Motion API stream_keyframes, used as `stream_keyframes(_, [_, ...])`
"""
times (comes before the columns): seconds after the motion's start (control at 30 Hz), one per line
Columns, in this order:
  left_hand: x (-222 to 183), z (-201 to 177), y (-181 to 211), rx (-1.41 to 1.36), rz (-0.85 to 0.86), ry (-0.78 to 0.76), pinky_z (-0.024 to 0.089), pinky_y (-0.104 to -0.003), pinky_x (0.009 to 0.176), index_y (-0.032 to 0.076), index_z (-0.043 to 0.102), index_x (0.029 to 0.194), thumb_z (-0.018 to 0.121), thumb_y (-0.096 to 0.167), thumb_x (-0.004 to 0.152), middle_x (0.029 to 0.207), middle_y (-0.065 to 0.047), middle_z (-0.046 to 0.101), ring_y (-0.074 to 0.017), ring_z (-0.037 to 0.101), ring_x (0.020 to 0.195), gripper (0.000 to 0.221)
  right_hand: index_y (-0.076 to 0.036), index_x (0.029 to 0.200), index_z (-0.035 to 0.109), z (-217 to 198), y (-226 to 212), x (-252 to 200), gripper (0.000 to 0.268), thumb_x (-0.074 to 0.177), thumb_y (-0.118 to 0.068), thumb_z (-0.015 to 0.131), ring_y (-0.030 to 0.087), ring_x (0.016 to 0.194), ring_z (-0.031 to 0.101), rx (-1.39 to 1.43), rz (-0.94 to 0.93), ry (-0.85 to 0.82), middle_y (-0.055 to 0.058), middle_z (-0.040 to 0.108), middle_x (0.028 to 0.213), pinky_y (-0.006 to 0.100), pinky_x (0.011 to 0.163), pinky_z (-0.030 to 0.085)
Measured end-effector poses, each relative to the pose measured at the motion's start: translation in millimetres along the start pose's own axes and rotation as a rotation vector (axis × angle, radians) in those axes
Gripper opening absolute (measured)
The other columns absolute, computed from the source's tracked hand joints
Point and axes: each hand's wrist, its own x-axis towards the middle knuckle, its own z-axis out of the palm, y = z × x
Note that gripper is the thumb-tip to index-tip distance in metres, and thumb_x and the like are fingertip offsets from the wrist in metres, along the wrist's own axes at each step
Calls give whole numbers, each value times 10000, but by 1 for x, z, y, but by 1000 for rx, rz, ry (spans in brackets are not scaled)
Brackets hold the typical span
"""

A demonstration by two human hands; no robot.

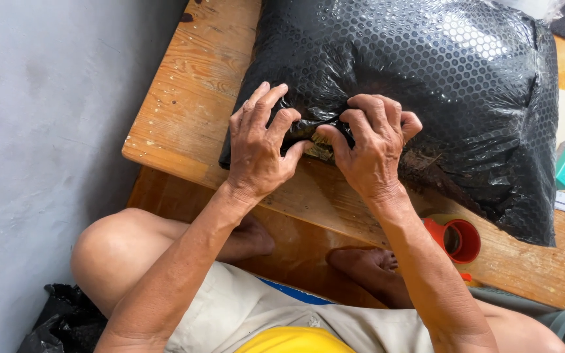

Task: The person packs a large object into a black bubble-wrap bag, tucks the edges, and secures the opening with clear tape pulled from a red dispenser.

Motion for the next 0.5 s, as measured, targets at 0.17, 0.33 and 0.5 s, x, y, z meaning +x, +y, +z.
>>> stream_keyframes(0.17, [2, -1, 3, 3, -30, 4, 339, -510, 1125, 174, 645, 1117, 978, 296, 699, 1468, -69, 512, -350, 460, 1435, 548, -69, 1029, 634, -11, -2, -1, 543, 854, -526, 869, 345, 1160, 569, 44, -14, -95, 111, 596, 1222, 471, 907, 337])
stream_keyframes(0.33, [1, 2, -1, 27, -18, 18, 334, -495, 1121, 175, 645, 1110, 952, 256, 758, 1462, -71, 504, -342, 461, 1429, 474, -103, 1062, 653, -5, 9, -8, 400, 963, -475, 763, 319, 1215, 569, 4, -49, -115, 83, 596, 1253, 451, 923, 329])
stream_keyframes(0.5, [3, 0, 1, 32, -2, 36, 326, -488, 1119, 170, 638, 1098, 927, 258, 794, 1449, -84, 508, -345, 467, 1420, 428, -109, 1115, 670, -16, 15, -8, 194, 1026, -280, 688, 308, 1278, 577, 33, -93, -147, 79, 616, 1312, 424, 965, 327])
